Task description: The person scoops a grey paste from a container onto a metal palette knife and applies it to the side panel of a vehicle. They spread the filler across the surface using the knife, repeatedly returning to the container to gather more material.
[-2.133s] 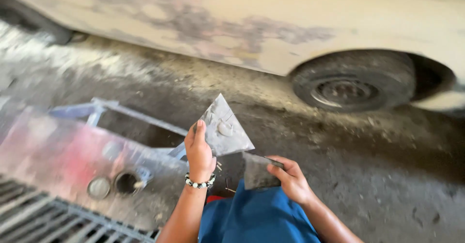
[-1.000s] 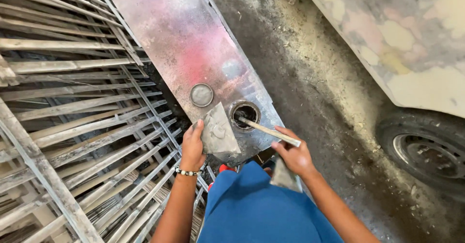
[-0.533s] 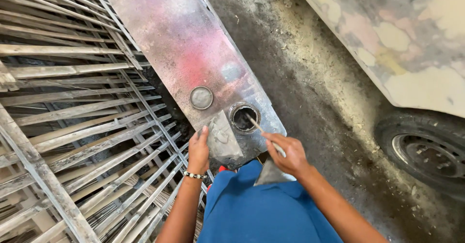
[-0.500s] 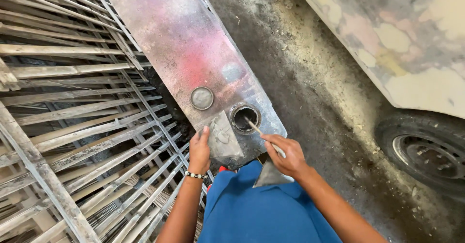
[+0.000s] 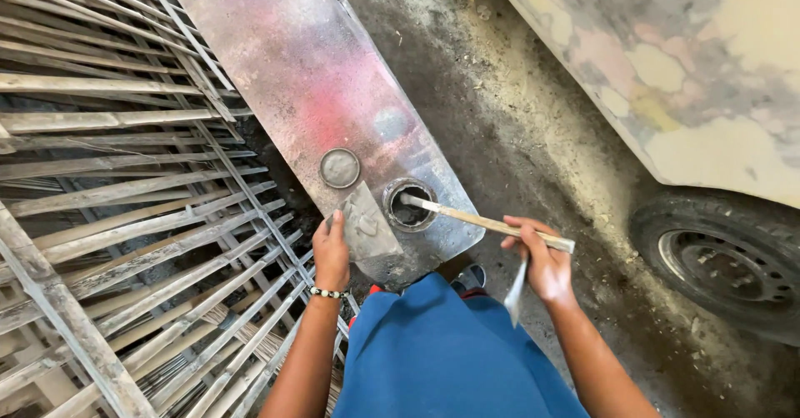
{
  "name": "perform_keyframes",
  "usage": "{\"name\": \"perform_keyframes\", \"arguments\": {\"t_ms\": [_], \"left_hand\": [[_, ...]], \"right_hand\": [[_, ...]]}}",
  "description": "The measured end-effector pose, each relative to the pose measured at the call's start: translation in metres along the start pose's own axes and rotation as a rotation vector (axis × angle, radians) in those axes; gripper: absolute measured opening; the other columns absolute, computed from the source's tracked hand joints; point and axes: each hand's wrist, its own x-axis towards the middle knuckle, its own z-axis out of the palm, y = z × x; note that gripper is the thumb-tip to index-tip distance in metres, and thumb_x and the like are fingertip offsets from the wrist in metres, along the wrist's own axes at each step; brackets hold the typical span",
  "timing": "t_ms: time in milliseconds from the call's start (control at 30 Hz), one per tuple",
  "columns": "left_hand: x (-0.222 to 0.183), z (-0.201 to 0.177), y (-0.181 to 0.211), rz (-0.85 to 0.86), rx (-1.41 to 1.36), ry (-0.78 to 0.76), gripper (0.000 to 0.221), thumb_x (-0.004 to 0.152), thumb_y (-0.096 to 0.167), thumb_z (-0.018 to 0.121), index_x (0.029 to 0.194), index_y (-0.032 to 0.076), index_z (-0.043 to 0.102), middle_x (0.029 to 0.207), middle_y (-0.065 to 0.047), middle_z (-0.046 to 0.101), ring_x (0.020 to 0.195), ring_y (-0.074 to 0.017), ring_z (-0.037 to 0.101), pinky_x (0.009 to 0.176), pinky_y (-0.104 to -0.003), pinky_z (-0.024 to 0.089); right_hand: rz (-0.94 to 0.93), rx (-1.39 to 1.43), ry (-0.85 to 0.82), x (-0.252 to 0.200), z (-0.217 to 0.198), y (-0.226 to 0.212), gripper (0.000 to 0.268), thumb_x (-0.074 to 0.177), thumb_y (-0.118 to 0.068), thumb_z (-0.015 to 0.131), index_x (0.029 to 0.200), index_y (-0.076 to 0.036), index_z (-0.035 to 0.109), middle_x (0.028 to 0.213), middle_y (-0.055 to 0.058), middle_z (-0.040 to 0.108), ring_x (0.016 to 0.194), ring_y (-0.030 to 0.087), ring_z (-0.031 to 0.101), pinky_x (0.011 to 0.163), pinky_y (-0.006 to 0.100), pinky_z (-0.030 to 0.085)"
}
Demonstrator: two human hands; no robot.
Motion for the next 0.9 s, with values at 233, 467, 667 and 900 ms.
{"name": "perform_keyframes", "arguments": {"t_ms": [233, 467, 667, 900], "left_hand": [[0.011, 0.014, -0.022, -0.007, 0.027, 0.012, 0.04, 0.105, 0.034, 0.059, 0.119, -0.002, 0.069, 0.103, -0.004, 0.07, 0.091, -0.0102, 0.061, 0.082, -0.027, 0.05], [0.006, 0.055, -0.002, -0.183, -0.282, -0.124, 0.037, 0.106, 0.033, 0.056, 0.113, -0.001, 0.066, 0.103, -0.008, 0.071, 0.091, -0.0179, 0.066, 0.081, -0.035, 0.055], [0.011, 0.064, 0.009, -0.3, -0.44, -0.12, 0.034, 0.106, 0.03, 0.052, 0.113, -0.001, 0.064, 0.108, -0.011, 0.07, 0.096, -0.0228, 0.069, 0.087, -0.04, 0.057], [0.006, 0.069, 0.016, -0.282, -0.343, -0.099, 0.035, 0.105, 0.031, 0.051, 0.118, 0.0, 0.063, 0.11, -0.01, 0.07, 0.098, -0.0202, 0.067, 0.089, -0.037, 0.055]], "right_hand": [[-0.136, 0.145, -0.046, -0.031, -0.034, -0.044, 0.038, 0.106, -0.018, 0.044, 0.125, 0.007, 0.066, 0.084, 0.014, 0.074, 0.047, 0.009, 0.045, 0.043, 0.022, 0.037], [-0.105, 0.001, -0.115, -0.053, -0.037, -0.059, 0.046, 0.106, -0.026, 0.045, 0.134, 0.005, 0.064, 0.092, 0.017, 0.079, 0.052, 0.01, 0.048, 0.048, 0.023, 0.041], [-0.203, -0.117, -0.312, -0.061, -0.05, -0.058, 0.041, 0.101, -0.013, 0.055, 0.138, 0.002, 0.062, 0.106, 0.018, 0.079, 0.099, 0.022, 0.073, 0.09, 0.032, 0.057], [-0.223, -0.018, -0.404, -0.066, -0.059, -0.053, 0.032, 0.087, 0.002, 0.067, 0.117, 0.002, 0.078, 0.101, 0.019, 0.076, 0.091, 0.026, 0.072, 0.08, 0.034, 0.059]]}}
